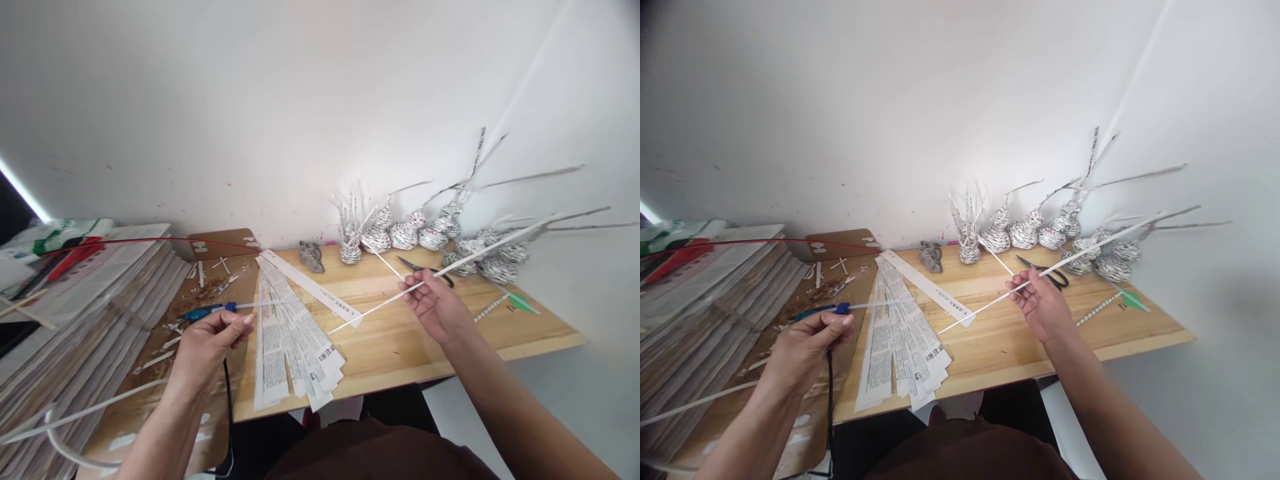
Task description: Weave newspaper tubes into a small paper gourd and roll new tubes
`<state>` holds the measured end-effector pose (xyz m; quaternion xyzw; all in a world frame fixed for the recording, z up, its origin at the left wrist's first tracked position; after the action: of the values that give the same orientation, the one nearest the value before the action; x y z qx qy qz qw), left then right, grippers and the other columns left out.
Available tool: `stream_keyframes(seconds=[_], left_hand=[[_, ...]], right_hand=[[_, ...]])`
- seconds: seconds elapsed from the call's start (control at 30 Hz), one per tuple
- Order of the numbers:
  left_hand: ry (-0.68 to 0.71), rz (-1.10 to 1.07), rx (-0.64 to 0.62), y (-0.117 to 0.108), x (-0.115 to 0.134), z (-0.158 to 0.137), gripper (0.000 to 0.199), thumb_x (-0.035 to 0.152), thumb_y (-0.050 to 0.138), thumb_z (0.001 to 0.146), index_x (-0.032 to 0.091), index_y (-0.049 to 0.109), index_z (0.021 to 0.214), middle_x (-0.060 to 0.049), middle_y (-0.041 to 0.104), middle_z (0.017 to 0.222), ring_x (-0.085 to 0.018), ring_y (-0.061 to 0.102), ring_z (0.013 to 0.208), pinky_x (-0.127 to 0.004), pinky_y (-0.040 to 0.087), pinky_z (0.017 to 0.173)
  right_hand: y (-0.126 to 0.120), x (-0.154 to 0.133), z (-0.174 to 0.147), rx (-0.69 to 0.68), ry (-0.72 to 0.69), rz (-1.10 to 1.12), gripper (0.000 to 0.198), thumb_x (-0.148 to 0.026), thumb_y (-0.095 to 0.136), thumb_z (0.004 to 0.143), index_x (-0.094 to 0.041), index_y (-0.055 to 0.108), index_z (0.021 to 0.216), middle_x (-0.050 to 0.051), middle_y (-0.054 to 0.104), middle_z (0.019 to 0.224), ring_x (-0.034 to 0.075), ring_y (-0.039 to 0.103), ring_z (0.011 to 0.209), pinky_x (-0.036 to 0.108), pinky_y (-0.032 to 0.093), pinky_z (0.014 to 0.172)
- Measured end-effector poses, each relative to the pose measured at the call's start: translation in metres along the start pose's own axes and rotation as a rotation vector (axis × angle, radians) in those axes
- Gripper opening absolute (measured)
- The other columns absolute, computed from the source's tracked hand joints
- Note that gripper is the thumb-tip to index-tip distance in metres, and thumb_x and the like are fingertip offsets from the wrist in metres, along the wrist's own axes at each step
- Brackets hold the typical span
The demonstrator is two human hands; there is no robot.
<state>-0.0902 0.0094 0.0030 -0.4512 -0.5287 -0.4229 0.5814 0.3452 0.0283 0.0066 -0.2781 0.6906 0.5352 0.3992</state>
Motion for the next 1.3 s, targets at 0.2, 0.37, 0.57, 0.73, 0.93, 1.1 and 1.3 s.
stream_keyframes(seconds=[0.2,0.37,0.57,0.73,0.93,1.1,1.3], left_hand=[[0.039,-0.062,0.024,0.013,0.010,0.015,0.032,0.046,0.081,0.063,0.016,0.070,0.066,-0.002,0.067,0.061,-0.013,0.058,0.057,-0.022,0.046,0.056],[0.087,-0.054,0.000,0.024,0.016,0.022,0.033,0.037,0.085,0.059,0.017,0.075,0.083,-0.005,0.074,0.085,-0.016,0.065,0.077,-0.026,0.052,0.073],[0.091,-0.025,0.012,0.025,0.017,0.030,0.028,0.034,0.085,0.059,0.018,0.076,0.079,-0.006,0.074,0.081,-0.016,0.066,0.071,-0.028,0.055,0.069],[0.117,-0.040,0.051,0.022,0.027,0.043,0.031,0.034,0.083,0.062,0.019,0.077,0.088,-0.006,0.076,0.085,-0.016,0.067,0.071,-0.028,0.056,0.072],[0.228,-0.087,0.094,0.033,0.055,0.069,0.031,0.030,0.079,0.065,0.016,0.076,0.093,-0.007,0.076,0.089,-0.018,0.070,0.077,-0.031,0.058,0.078],[0.274,0.002,0.097,0.038,0.043,0.089,0.032,0.028,0.069,0.072,0.014,0.074,0.101,-0.009,0.076,0.094,-0.019,0.071,0.081,-0.032,0.057,0.082],[0.354,0.226,0.161,0.024,0.022,0.094,0.031,0.024,0.061,0.075,0.018,0.075,0.102,-0.006,0.076,0.098,-0.020,0.071,0.089,-0.031,0.055,0.089]], right_hand=[[0.017,0.063,-0.017,-0.183,0.272,-0.161,0.018,-0.031,0.076,0.077,-0.018,0.065,0.083,0.003,0.065,0.095,0.012,0.062,0.082,0.023,0.053,0.070],[0.034,0.062,0.008,-0.218,0.216,-0.186,0.017,-0.035,0.071,0.081,-0.019,0.066,0.082,0.002,0.066,0.088,0.012,0.062,0.077,0.026,0.054,0.075],[0.038,0.049,0.049,-0.113,0.151,-0.209,0.021,-0.035,0.057,0.091,-0.018,0.067,0.084,0.008,0.067,0.093,0.016,0.066,0.086,0.030,0.056,0.085],[0.038,0.048,0.037,-0.104,-0.031,-0.457,0.022,-0.040,0.069,0.081,-0.019,0.069,0.088,0.009,0.067,0.107,0.018,0.064,0.092,0.030,0.055,0.080],[0.036,0.056,0.024,-0.084,0.127,-0.425,0.036,-0.050,0.054,0.090,-0.018,0.068,0.094,0.011,0.071,0.093,0.018,0.067,0.076,0.029,0.055,0.065],[0.042,0.078,0.031,-0.232,0.436,-0.414,0.037,-0.043,0.049,0.094,-0.011,0.067,0.095,0.009,0.068,0.078,0.015,0.065,0.062,0.025,0.051,0.054],[0.059,0.061,0.041,-0.278,0.104,-0.528,0.032,-0.047,0.068,0.081,-0.016,0.062,0.083,0.004,0.065,0.077,0.012,0.063,0.061,0.023,0.050,0.054]])
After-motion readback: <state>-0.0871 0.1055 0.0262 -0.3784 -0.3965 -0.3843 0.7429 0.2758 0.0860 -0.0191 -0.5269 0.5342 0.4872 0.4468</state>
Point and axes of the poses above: each hand's wrist, its own z-axis towards the middle knuckle, its own y-axis out of the palm, x = y × z, the point moved 9 cm from there along z, towards the middle knuckle
